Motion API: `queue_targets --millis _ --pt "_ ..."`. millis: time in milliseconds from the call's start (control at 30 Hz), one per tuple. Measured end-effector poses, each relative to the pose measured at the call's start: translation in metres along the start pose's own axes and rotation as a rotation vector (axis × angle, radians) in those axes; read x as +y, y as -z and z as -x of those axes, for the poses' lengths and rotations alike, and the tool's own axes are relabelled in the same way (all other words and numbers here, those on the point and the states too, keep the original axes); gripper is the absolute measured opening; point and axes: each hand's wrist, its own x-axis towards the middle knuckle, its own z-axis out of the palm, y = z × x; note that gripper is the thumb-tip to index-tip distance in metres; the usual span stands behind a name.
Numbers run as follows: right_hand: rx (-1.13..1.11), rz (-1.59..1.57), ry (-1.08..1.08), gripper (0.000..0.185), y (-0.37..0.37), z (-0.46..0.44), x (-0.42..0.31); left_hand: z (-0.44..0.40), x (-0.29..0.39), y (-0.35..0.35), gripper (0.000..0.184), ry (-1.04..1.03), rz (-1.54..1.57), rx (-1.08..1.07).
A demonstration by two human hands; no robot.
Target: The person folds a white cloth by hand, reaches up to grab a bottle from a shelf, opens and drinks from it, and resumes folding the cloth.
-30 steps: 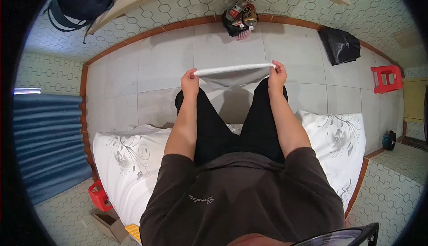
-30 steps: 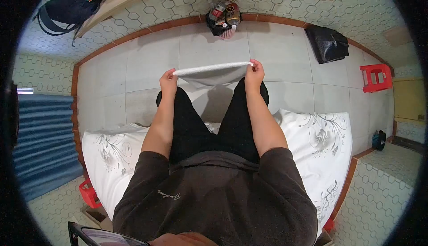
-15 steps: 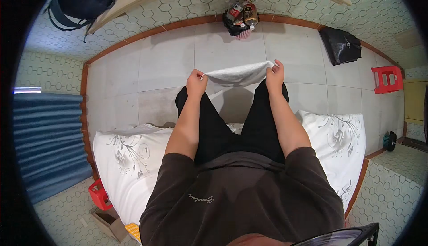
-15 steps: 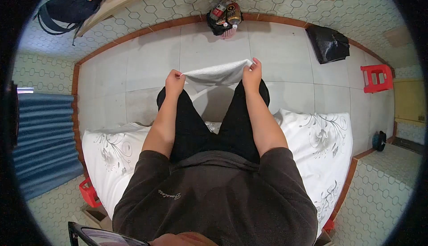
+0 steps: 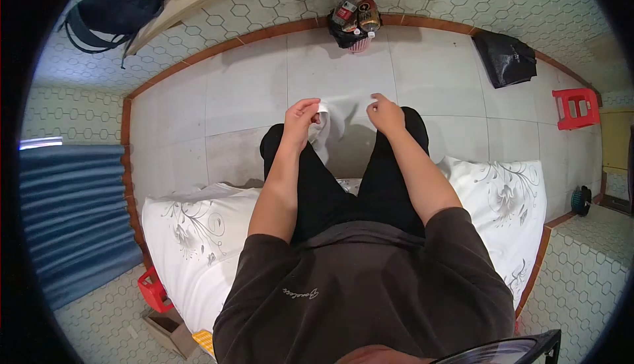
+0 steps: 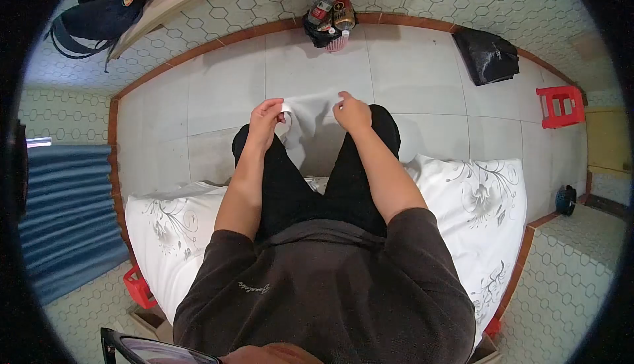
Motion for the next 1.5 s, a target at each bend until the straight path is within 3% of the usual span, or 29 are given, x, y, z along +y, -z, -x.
queue_targets --millis 233,533,733,867,900,1033,1200,1400,1500 --pt "-0.333 -0.385 0.255 0.038 -0.022 0.010 -0.001 0.002 -0.002 -0.010 0.029 -0.022 0.069 -0.099" --pt "-0.116 -0.025 0.308 0.033 -0.038 0.018 -0.010 0.005 -0.004 -0.010 0.024 -0.021 0.040 -0.114" --pt "-0.224 0.280 0.225 0.024 -0.036 0.010 -0.002 0.005 -0.004 -0.002 0.018 -0.071 0.158 -0.093" --pt "-0.172 0.376 0.156 0.019 -0.037 0.011 -0.007 -0.006 -0.010 0.022 0.015 -0.214 0.127 0.336" --pt "-0.171 0.376 0.158 0.019 -0.038 0.010 -0.007 -0.006 -0.007 0.023 0.015 -0.215 0.127 0.337" --pt "-0.175 0.332 0.164 0.021 -0.038 0.010 -0.006 -0.005 0.002 0.027 0.015 -0.422 -0.185 0.779" --pt "-0.137 0.231 0.168 0.019 -0.034 0.013 -0.007 -0.005 0.007 0.037 0.015 -0.417 -0.169 0.975" --pt "-0.062 -0.077 0.145 0.018 -0.033 0.005 -0.006 -0.008 0.003 0.044 0.014 -0.425 -0.186 0.905" --pt "-0.120 -0.497 0.076 0.016 -0.036 -0.003 -0.002 -0.010 -0.005 0.041 0.017 -0.411 -0.270 0.603"
